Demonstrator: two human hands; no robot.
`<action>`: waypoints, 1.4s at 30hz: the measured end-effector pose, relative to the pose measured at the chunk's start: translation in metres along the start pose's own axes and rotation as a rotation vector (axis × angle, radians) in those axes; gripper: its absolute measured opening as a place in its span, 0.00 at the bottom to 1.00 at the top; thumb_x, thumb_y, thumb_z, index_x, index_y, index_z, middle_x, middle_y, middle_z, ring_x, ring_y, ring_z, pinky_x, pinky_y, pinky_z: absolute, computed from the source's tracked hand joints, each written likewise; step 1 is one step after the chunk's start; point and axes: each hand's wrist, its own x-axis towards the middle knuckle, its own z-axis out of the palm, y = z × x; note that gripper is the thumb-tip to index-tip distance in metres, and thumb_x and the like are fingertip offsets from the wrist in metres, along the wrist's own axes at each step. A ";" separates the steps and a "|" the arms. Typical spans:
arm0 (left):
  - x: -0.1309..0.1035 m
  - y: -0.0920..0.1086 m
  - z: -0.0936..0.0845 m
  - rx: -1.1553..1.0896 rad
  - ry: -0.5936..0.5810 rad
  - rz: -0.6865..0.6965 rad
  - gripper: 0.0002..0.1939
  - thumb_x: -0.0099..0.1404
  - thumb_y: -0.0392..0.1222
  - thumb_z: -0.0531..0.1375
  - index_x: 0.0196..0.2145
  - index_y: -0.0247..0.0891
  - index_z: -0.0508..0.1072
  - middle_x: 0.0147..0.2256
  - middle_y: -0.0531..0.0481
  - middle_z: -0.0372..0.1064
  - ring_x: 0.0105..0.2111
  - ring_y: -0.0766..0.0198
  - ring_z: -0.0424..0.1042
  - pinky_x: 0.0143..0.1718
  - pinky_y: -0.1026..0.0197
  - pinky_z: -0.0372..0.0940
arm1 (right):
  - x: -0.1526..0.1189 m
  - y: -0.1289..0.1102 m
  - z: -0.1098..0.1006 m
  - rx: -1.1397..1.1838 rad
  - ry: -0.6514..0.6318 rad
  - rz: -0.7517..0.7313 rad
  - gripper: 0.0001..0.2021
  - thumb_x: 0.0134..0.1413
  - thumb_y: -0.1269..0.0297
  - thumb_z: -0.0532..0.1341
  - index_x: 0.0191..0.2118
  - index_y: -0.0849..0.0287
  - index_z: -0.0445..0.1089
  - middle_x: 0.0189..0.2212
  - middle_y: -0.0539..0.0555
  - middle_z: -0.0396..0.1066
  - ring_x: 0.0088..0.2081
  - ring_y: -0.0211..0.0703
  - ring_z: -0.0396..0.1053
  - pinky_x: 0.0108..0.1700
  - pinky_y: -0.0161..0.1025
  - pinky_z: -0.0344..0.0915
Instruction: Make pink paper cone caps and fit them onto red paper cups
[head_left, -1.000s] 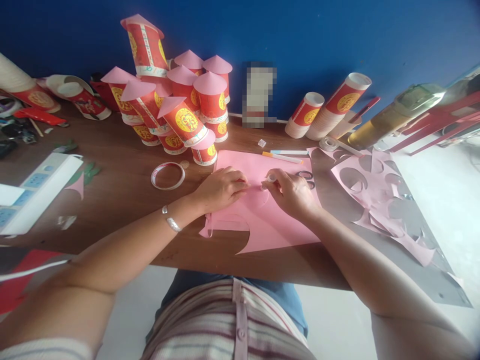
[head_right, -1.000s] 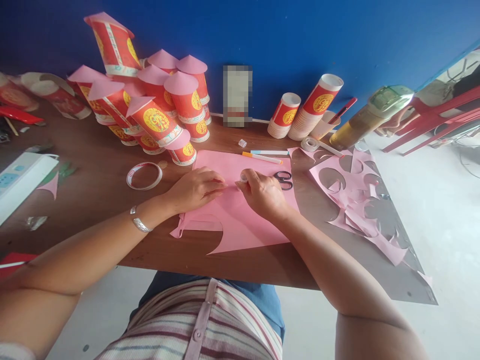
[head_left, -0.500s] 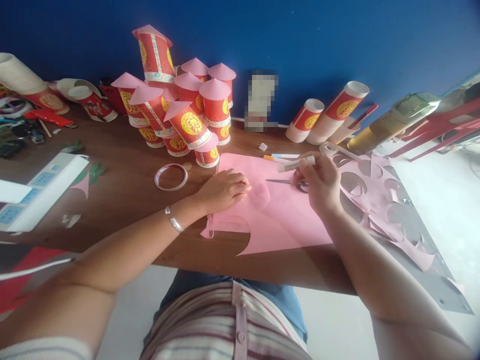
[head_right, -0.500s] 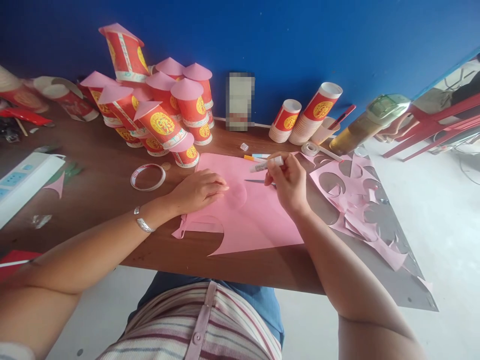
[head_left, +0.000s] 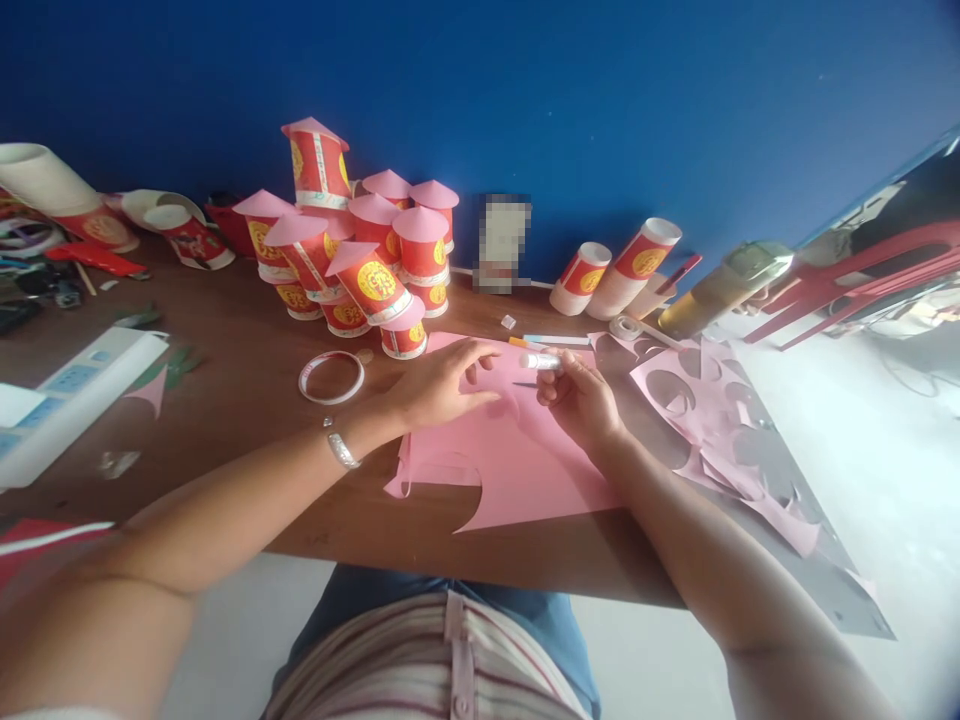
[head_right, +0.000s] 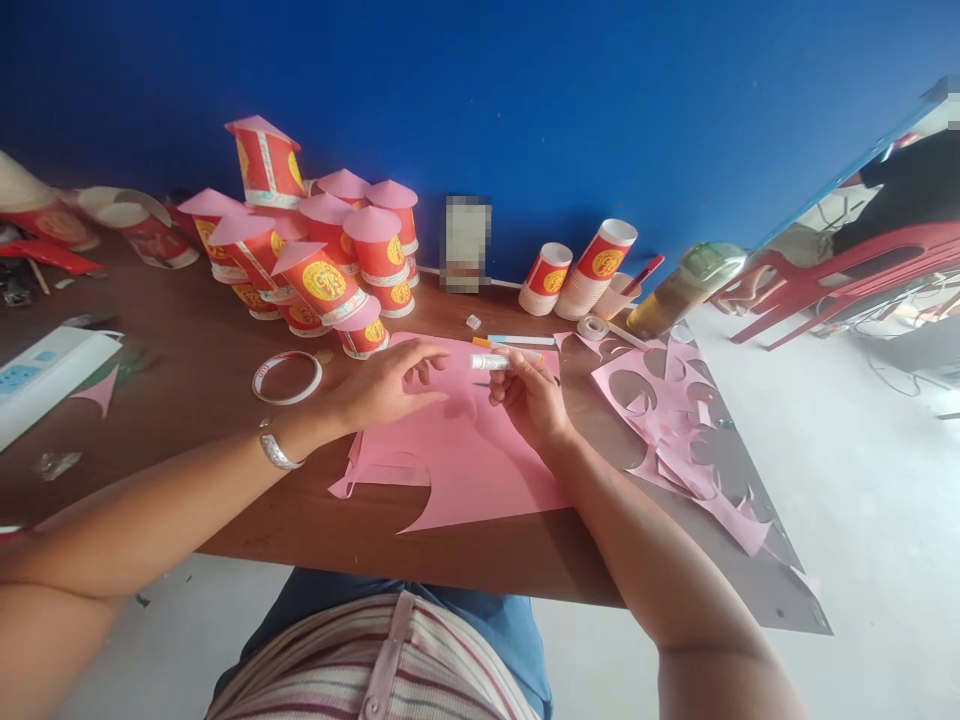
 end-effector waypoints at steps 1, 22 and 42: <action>0.006 0.005 0.002 -0.046 0.016 -0.004 0.27 0.63 0.43 0.70 0.56 0.38 0.68 0.42 0.48 0.77 0.34 0.66 0.75 0.36 0.62 0.72 | 0.000 0.001 0.000 -0.007 -0.004 -0.001 0.19 0.55 0.44 0.67 0.40 0.55 0.73 0.23 0.44 0.61 0.21 0.34 0.58 0.24 0.35 0.62; 0.029 0.016 0.024 -0.547 0.250 -0.269 0.14 0.61 0.50 0.69 0.34 0.36 0.77 0.31 0.50 0.78 0.30 0.66 0.73 0.31 0.64 0.67 | 0.005 0.004 0.001 -0.115 0.014 -0.074 0.20 0.42 0.48 0.77 0.42 0.50 0.83 0.41 0.51 0.81 0.38 0.42 0.76 0.50 0.49 0.75; 0.071 -0.052 0.035 0.059 0.070 -0.180 0.22 0.64 0.26 0.58 0.54 0.36 0.73 0.52 0.42 0.71 0.40 0.64 0.76 0.46 0.58 0.73 | 0.017 0.003 -0.024 -0.167 0.347 -0.175 0.26 0.41 0.44 0.75 0.44 0.54 0.79 0.31 0.49 0.75 0.35 0.42 0.76 0.35 0.38 0.73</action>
